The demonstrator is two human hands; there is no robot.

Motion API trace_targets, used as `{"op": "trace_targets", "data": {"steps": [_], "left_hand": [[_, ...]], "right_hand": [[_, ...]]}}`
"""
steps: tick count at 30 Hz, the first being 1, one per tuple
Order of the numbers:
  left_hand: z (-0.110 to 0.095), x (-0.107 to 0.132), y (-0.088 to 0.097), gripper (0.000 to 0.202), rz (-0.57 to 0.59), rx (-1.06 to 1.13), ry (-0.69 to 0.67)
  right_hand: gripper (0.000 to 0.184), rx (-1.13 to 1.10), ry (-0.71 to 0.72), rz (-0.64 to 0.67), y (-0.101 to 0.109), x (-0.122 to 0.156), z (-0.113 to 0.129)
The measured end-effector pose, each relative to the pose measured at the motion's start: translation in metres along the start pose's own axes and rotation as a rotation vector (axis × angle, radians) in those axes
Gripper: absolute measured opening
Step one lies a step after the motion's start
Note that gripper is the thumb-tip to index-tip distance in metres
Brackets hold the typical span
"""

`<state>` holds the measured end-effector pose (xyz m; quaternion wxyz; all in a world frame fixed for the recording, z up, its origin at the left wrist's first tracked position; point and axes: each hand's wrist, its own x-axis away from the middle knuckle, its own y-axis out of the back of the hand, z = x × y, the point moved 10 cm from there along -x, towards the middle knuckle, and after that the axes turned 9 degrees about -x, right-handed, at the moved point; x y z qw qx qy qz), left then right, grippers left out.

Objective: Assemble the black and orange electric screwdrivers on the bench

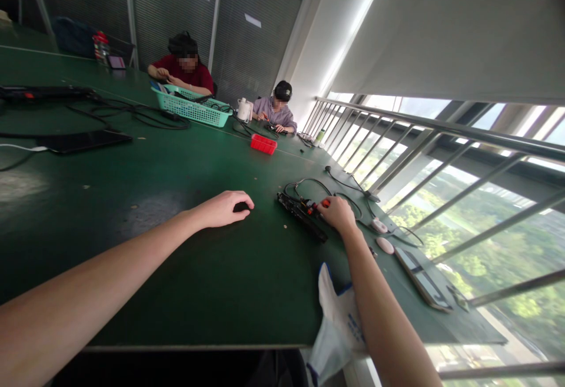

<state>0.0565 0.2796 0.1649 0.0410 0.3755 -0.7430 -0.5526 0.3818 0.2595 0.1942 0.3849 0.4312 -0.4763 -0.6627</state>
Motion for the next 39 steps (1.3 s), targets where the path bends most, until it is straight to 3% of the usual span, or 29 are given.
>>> {"op": "trace_targets", "data": {"steps": [25, 39], "left_hand": [[-0.002, 0.0, 0.0, 0.029, 0.01, -0.008, 0.0], [-0.001, -0.001, 0.0, 0.032, -0.002, -0.021, -0.002]], "right_hand": [[0.031, 0.056, -0.006, 0.02, -0.007, -0.002, -0.005], [0.034, -0.054, 0.048, -0.036, 0.004, 0.006, 0.007]]}}
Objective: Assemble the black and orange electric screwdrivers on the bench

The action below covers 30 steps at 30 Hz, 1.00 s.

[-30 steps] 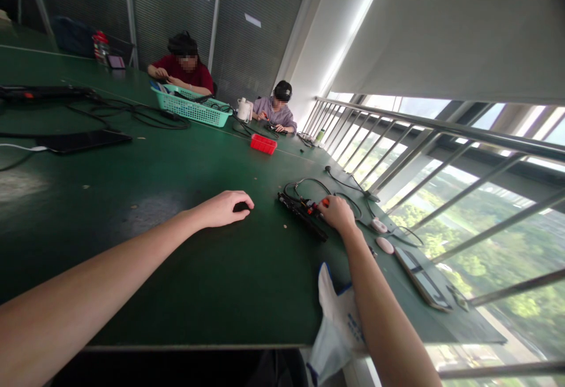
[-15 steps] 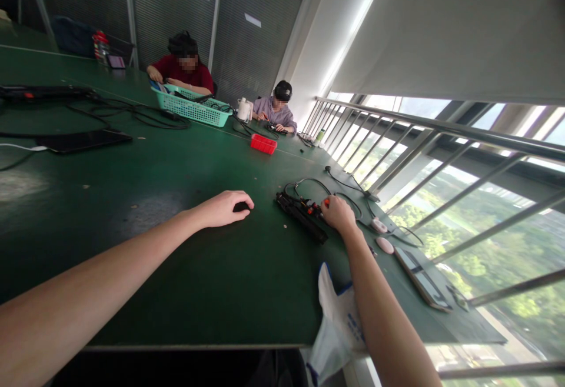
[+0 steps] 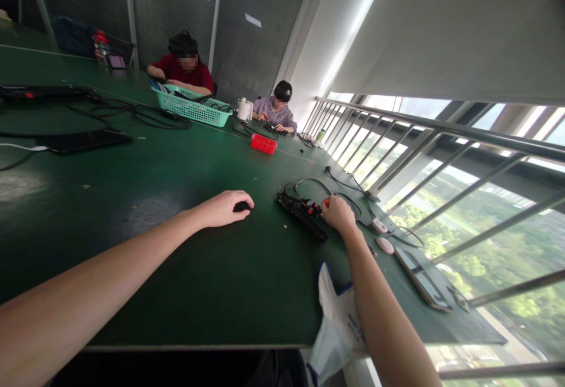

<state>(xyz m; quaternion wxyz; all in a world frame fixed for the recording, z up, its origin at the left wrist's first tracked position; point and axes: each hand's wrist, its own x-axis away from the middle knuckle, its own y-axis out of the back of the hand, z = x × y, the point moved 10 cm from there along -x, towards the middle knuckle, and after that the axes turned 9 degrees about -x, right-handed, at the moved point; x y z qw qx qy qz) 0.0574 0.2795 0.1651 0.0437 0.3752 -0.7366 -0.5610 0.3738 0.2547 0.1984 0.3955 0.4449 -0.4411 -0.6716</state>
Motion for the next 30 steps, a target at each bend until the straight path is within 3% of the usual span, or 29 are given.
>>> {"op": "trace_targets", "data": {"steps": [3, 7, 10, 13, 16, 19, 23, 26, 30], "left_hand": [[0.001, 0.0, 0.0, 0.034, 0.003, -0.005, 0.012], [0.001, 0.001, 0.0, 0.037, 0.014, 0.022, 0.021], [0.002, 0.002, 0.0, 0.042, 0.02, 0.05, 0.027], [0.003, 0.001, -0.001, 0.043, 0.022, 0.052, 0.034], [0.0, 0.001, -0.001, 0.043, 0.029, 0.046, 0.025], [-0.005, 0.002, 0.0, 0.044, 0.046, 0.049, 0.028], [-0.01, 0.006, -0.003, 0.061, 0.145, 0.045, 0.065], [-0.017, 0.009, -0.01, 0.087, 0.261, 0.01, 0.057], [-0.027, 0.012, -0.02, 0.115, 0.358, -0.08, 0.005]], "right_hand": [[0.03, -0.086, 0.146, 0.038, 0.0, 0.004, 0.027], [0.033, -0.324, 0.463, 0.077, 0.007, 0.019, 0.075], [0.033, -0.455, 0.556, 0.037, 0.017, 0.024, 0.081], [0.041, -0.376, 0.439, 0.09, 0.006, 0.017, 0.065], [0.059, -0.237, 0.33, 0.242, -0.017, 0.014, 0.052], [0.056, -0.123, 0.292, 0.306, -0.027, 0.015, 0.049], [0.04, -0.071, 0.242, 0.171, -0.004, 0.009, 0.037], [0.049, 0.012, 0.083, 0.014, 0.025, 0.004, 0.005], [0.059, 0.117, -0.011, 0.06, 0.029, 0.002, -0.027]]}}
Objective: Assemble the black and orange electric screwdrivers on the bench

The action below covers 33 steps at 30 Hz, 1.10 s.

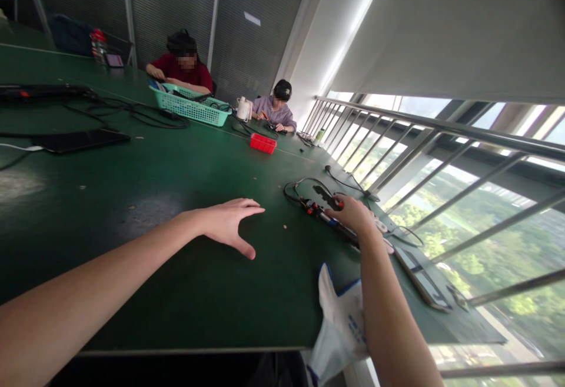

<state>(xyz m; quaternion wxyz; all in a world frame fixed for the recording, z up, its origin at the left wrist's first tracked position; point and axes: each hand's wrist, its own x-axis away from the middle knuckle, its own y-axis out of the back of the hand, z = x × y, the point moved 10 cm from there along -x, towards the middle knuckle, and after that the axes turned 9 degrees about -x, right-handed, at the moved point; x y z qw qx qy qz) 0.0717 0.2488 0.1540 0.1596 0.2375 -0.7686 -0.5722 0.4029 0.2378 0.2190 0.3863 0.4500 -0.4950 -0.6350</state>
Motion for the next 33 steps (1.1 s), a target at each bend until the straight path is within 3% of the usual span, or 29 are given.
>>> {"op": "trace_targets", "data": {"steps": [2, 7, 19, 24, 28, 30, 33], "left_hand": [[-0.001, 0.0, -0.002, 0.113, 0.003, -0.02, 0.009], [0.007, -0.003, -0.003, 0.077, -0.092, 0.019, 0.049], [0.019, -0.004, 0.014, 0.043, -0.34, 0.065, 0.038], [0.0, -0.008, 0.013, 0.036, -0.34, 0.078, -0.03], [-0.018, -0.011, 0.012, 0.033, -0.31, 0.175, -0.087], [-0.017, -0.013, 0.016, 0.032, -0.335, 0.308, -0.078], [0.001, -0.015, 0.025, 0.034, -0.438, 0.473, -0.005]], "right_hand": [[0.063, 0.01, 0.006, 0.066, -0.009, -0.002, -0.006], [0.058, -0.015, 0.058, 0.149, -0.026, -0.007, -0.005], [0.041, 0.017, 0.054, 0.135, -0.026, -0.004, 0.0], [0.031, 0.043, 0.049, 0.054, -0.036, -0.007, 0.028], [0.044, -0.028, 0.148, 0.026, -0.044, -0.008, 0.057], [0.048, -0.07, 0.212, 0.025, -0.044, -0.005, 0.069], [0.048, -0.133, 0.32, 0.034, -0.044, 0.006, 0.092]]}}
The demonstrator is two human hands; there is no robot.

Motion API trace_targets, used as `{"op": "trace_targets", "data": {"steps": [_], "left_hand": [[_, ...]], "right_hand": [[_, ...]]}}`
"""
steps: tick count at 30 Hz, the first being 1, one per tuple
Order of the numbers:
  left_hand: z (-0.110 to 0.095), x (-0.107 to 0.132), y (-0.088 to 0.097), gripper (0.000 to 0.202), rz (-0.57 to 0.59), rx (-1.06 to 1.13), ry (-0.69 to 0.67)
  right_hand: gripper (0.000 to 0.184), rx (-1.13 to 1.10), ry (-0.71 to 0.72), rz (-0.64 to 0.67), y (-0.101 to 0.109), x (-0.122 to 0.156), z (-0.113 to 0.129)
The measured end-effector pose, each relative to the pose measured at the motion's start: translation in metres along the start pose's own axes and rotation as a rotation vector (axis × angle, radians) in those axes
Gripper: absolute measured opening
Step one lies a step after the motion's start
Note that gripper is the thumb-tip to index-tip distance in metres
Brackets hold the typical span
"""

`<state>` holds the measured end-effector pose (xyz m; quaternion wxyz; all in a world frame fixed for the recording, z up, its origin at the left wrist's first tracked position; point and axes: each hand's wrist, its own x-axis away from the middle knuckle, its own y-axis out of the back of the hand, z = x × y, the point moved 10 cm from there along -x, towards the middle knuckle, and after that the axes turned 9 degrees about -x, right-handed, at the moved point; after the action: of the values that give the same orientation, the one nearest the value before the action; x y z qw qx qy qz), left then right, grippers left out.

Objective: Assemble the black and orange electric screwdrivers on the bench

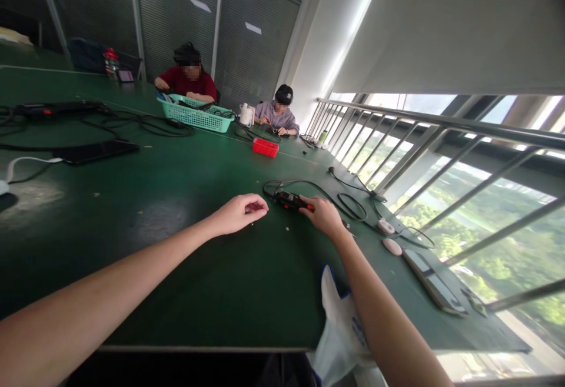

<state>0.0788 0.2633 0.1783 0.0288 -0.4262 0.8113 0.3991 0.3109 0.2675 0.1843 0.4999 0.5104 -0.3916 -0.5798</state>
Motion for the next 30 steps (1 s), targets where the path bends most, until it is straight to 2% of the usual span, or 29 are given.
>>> {"op": "trace_targets", "data": {"steps": [3, 6, 9, 12, 15, 21, 27, 30], "left_hand": [[0.019, -0.003, 0.021, 0.037, -0.138, 0.002, 0.066], [0.025, -0.002, 0.036, 0.041, -0.221, -0.159, 0.032], [0.024, -0.004, 0.031, 0.045, -0.154, -0.292, -0.037], [0.033, -0.008, 0.023, 0.047, -0.075, -0.32, 0.007], [0.036, -0.011, 0.02, 0.046, -0.061, -0.34, 0.009], [0.039, -0.012, 0.022, 0.046, -0.103, -0.473, -0.019], [0.043, -0.004, 0.023, 0.058, 0.02, -0.419, -0.096], [0.046, -0.002, 0.025, 0.055, 0.03, -0.405, -0.088]], "right_hand": [[0.046, -0.073, 0.174, 0.008, -0.005, 0.006, 0.04], [0.047, -0.068, 0.29, 0.003, -0.008, 0.013, 0.078], [0.048, -0.029, 0.344, 0.006, -0.006, 0.02, 0.107], [0.036, -0.006, 0.39, -0.037, 0.004, 0.028, 0.128], [0.028, 0.016, 0.456, -0.012, 0.005, 0.034, 0.147], [0.03, 0.121, 0.462, 0.065, -0.009, 0.036, 0.162], [0.033, 0.158, 0.468, 0.074, -0.013, 0.037, 0.159], [0.034, 0.17, 0.475, 0.082, -0.016, 0.037, 0.159]]}}
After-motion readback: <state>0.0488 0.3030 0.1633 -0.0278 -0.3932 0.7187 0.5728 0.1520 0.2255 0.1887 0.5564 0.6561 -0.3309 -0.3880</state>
